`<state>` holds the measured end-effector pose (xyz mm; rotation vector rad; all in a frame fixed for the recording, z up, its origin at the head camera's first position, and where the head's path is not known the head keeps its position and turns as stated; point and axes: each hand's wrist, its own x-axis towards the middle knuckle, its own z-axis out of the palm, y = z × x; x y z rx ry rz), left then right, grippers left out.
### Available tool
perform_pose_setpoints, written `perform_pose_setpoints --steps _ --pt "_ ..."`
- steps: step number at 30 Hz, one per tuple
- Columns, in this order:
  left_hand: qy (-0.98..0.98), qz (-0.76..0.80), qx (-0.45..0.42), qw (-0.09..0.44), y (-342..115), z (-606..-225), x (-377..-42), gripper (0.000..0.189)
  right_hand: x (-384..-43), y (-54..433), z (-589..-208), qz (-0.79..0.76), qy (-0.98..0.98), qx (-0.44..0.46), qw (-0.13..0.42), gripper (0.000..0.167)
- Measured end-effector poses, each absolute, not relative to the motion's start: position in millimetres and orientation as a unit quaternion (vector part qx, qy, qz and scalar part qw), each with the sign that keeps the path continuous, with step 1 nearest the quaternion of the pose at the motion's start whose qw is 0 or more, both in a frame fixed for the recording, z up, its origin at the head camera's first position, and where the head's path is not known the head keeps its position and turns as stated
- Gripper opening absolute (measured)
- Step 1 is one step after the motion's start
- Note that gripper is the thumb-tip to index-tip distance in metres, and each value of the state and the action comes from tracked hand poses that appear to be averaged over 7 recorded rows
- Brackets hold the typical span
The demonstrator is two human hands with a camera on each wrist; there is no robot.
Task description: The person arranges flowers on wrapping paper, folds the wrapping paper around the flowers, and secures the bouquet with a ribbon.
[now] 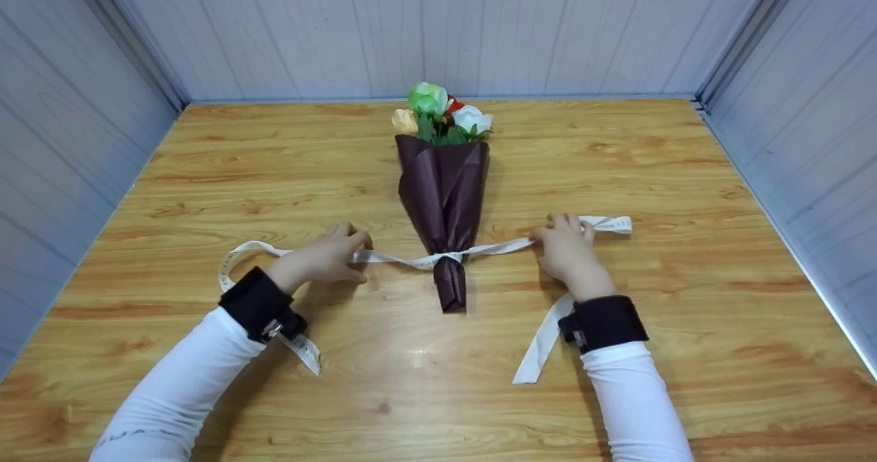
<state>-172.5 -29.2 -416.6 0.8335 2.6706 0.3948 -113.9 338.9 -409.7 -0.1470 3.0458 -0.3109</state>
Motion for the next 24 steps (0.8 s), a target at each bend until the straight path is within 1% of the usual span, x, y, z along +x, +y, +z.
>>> perform_pose_setpoints --steps 2,4,6,9,12,14,18,20,22,24 --pt "0.930 0.143 0.301 0.156 -28.0 -417.3 -173.8 0.030 -114.2 337.2 -410.4 -0.109 0.991 -0.063 0.035 0.025" --pt "0.924 0.150 0.318 0.148 -28.8 -417.1 -175.6 0.021 -113.9 336.1 -410.3 -0.119 0.990 -0.067 0.036 0.015" --pt "0.917 0.160 0.334 0.149 -31.5 -416.2 -177.8 0.021 -113.6 335.8 -410.3 -0.127 0.989 -0.064 0.037 0.007" --pt "0.902 0.186 0.347 0.178 -39.3 -413.6 -181.3 0.034 -113.5 335.9 -410.7 -0.132 0.989 -0.058 0.037 0.006" --pt "0.879 0.233 0.345 0.234 -48.8 -410.1 -184.3 0.039 -113.9 335.4 -411.0 -0.130 0.989 -0.054 0.039 0.007" --pt "0.854 0.286 0.348 0.261 -53.3 -407.1 -185.1 0.034 -114.0 335.2 -411.0 -0.127 0.990 -0.051 0.042 0.007" --pt "0.792 0.410 0.351 0.287 -54.6 -402.1 -183.3 0.022 -114.3 335.1 -411.0 -0.121 0.990 -0.047 0.047 0.007" --pt "0.758 0.477 0.346 0.280 -49.8 -402.0 -180.7 0.022 -114.9 335.1 -411.2 -0.121 0.990 -0.047 0.049 0.008" --pt "0.726 0.542 0.339 0.252 -41.7 -402.8 -177.2 0.023 -115.7 335.2 -411.4 -0.123 0.990 -0.047 0.051 0.008" --pt "0.694 0.595 0.346 0.213 -30.1 -405.4 -174.6 0.022 -116.7 334.9 -411.8 -0.124 0.990 -0.046 0.052 0.009"
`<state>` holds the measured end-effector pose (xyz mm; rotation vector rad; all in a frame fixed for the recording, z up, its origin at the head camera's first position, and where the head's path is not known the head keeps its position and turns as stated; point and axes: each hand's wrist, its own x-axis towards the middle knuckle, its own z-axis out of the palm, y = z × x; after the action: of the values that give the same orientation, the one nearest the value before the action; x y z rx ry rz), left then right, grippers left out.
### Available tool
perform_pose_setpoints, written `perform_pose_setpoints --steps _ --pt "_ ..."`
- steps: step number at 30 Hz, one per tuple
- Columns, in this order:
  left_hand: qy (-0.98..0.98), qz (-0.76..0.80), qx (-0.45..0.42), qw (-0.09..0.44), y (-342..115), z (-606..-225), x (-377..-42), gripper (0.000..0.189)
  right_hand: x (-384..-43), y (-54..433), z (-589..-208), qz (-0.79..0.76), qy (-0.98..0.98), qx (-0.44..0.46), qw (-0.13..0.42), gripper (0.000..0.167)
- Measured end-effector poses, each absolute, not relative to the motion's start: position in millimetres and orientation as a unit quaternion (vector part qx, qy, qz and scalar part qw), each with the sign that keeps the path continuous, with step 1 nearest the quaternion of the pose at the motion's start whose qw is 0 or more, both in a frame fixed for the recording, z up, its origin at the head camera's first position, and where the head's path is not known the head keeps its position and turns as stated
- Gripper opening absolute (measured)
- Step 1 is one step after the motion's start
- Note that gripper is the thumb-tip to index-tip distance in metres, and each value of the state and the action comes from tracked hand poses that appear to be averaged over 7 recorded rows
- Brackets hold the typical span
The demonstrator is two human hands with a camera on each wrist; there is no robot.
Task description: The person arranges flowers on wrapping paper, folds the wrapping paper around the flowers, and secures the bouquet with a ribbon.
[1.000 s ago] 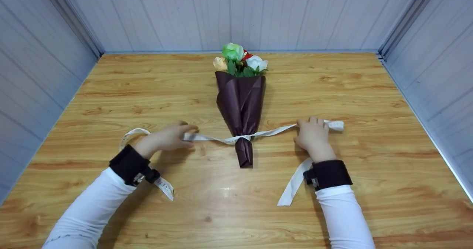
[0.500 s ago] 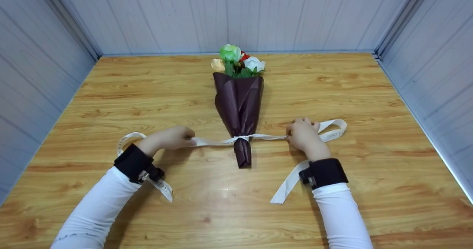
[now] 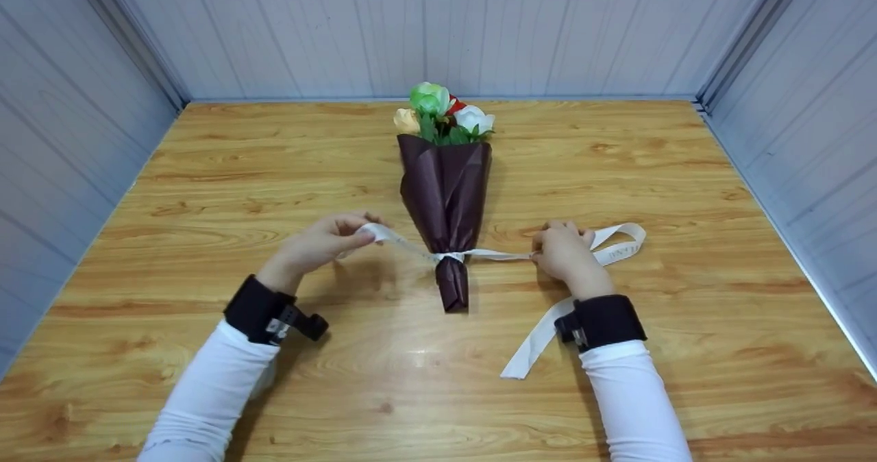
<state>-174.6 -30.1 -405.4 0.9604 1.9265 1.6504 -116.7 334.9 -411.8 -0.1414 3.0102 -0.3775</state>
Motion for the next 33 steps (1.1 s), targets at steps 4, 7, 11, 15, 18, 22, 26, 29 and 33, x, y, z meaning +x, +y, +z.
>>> perform_pose_setpoints --steps 4,7,11,15,18,22,26,29,33 --pt "0.642 0.656 0.363 0.157 -5.7 -409.8 -172.3 0.024 -116.9 334.5 -413.3 -0.128 0.989 -0.046 0.054 0.009" --pt "0.618 0.680 0.365 0.149 7.4 -408.7 -170.0 0.027 -116.2 334.1 -414.6 -0.132 0.989 -0.048 0.052 0.009" --pt "0.602 0.697 0.367 0.130 21.0 -404.8 -167.3 0.028 -115.5 334.3 -413.7 -0.139 0.988 -0.050 0.044 0.008" --pt "0.593 0.722 0.341 0.110 32.7 -403.8 -166.5 0.025 -115.7 334.6 -412.2 -0.135 0.989 -0.048 0.043 0.009" --pt "0.580 0.742 0.317 0.108 38.5 -403.5 -165.7 0.024 -115.9 335.1 -412.5 -0.133 0.989 -0.045 0.044 0.012" --pt "0.576 0.753 0.300 0.106 42.7 -403.9 -165.8 0.024 -113.6 338.8 -411.8 -0.155 0.986 -0.050 0.045 0.015" --pt "0.578 0.754 0.294 0.102 43.6 -404.5 -166.7 0.025 -106.4 348.0 -405.5 -0.253 0.963 -0.056 0.078 0.021" --pt "0.578 0.754 0.293 0.104 43.2 -403.9 -166.6 0.025 -99.9 356.9 -398.4 -0.334 0.935 -0.049 0.112 0.027" --pt "0.580 0.754 0.287 0.111 43.0 -403.2 -166.5 0.025 -92.1 369.9 -389.0 -0.390 0.910 -0.050 0.133 0.033"
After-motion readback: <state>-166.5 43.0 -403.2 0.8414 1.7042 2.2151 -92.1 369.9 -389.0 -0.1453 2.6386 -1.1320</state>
